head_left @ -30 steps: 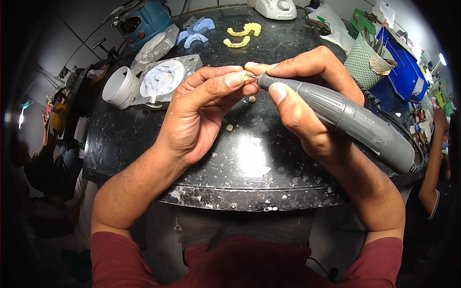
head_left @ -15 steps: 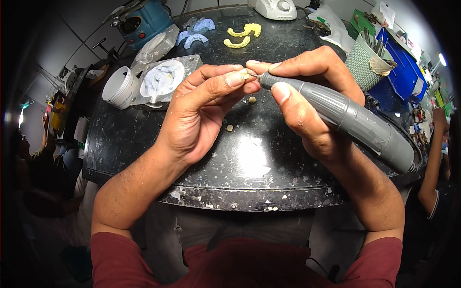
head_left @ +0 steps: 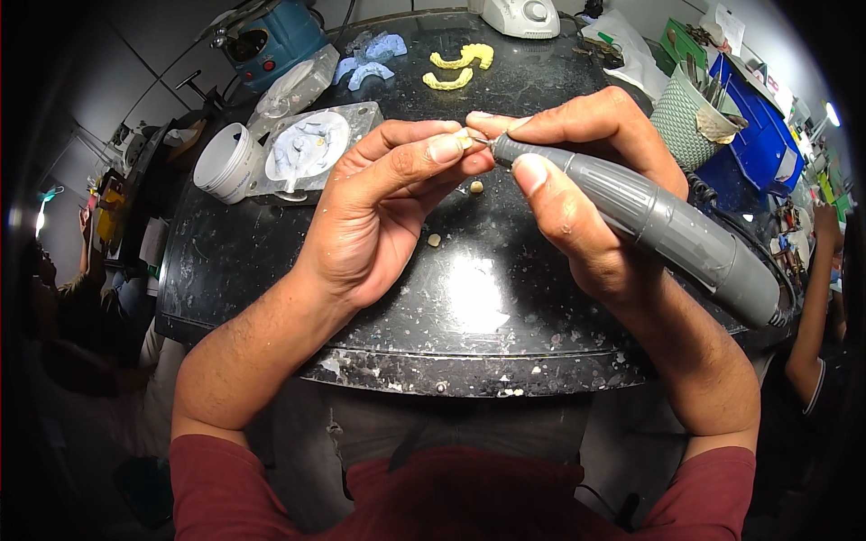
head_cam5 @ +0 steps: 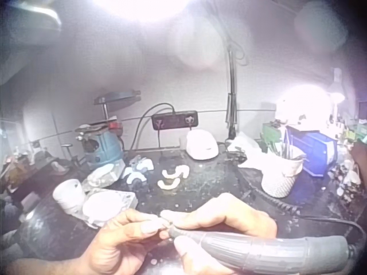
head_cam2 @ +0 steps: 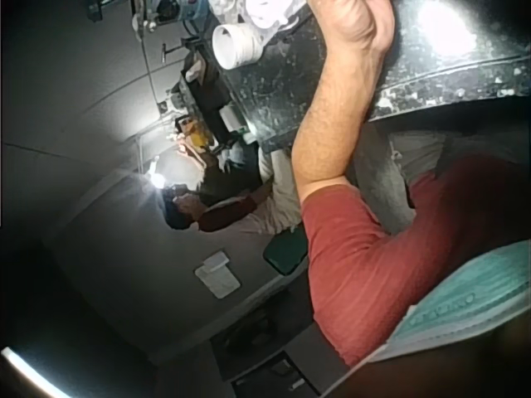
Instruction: The person holds a small white dental component and uses a rotary tool to grind its surface. The person repeatedly picks up and puts down different components on the workbench to work on them.
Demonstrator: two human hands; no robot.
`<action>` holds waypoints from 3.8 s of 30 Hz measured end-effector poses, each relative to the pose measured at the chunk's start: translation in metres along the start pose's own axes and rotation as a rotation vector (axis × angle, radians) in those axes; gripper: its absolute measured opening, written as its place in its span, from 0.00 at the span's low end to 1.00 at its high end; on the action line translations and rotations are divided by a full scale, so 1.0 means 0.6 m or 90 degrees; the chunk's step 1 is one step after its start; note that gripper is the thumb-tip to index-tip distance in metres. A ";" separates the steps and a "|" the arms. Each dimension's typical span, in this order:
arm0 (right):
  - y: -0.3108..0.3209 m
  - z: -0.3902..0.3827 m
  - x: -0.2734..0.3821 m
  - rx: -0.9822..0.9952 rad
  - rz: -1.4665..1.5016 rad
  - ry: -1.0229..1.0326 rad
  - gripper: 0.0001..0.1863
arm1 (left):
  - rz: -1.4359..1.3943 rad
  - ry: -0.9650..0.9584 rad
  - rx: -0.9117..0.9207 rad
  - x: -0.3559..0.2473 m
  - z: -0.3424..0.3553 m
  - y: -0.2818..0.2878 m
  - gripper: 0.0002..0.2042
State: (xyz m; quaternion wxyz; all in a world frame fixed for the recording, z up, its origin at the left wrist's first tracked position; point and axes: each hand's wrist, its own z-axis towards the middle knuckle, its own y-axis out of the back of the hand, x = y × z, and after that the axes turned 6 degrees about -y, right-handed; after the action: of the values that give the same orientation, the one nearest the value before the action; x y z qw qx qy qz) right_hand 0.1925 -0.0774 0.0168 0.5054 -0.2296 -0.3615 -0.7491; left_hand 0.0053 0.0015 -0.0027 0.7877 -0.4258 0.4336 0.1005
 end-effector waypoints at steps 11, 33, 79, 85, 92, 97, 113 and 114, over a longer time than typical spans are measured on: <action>-0.001 0.000 0.000 -0.003 0.004 0.003 0.08 | -0.008 0.002 -0.002 0.001 0.001 0.000 0.07; -0.001 0.000 -0.002 0.005 0.016 0.009 0.09 | -0.004 0.005 -0.008 0.000 0.000 0.000 0.07; -0.004 0.001 -0.001 -0.002 0.049 0.011 0.08 | 0.012 -0.010 0.004 -0.001 0.000 0.000 0.07; -0.003 0.001 -0.002 0.012 0.043 0.015 0.08 | 0.013 -0.019 0.008 0.001 -0.001 0.003 0.07; 0.001 0.001 0.001 0.003 0.041 0.004 0.10 | -0.026 0.012 -0.003 -0.005 0.002 -0.006 0.08; 0.000 0.003 0.001 -0.004 0.052 0.052 0.10 | -0.030 -0.002 -0.009 -0.007 0.000 -0.010 0.12; 0.004 0.000 0.010 -0.002 0.033 -0.024 0.10 | 0.039 -0.013 -0.024 -0.007 -0.001 -0.008 0.13; 0.006 0.000 0.013 0.009 0.003 -0.036 0.10 | 0.033 -0.013 -0.018 -0.007 -0.001 -0.007 0.12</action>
State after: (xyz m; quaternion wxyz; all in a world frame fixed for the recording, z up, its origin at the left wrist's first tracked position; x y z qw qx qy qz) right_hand 0.1927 -0.0827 0.0231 0.4983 -0.2480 -0.3802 -0.7387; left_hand 0.0049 -0.0008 0.0028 0.7834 -0.4243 0.4349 0.1312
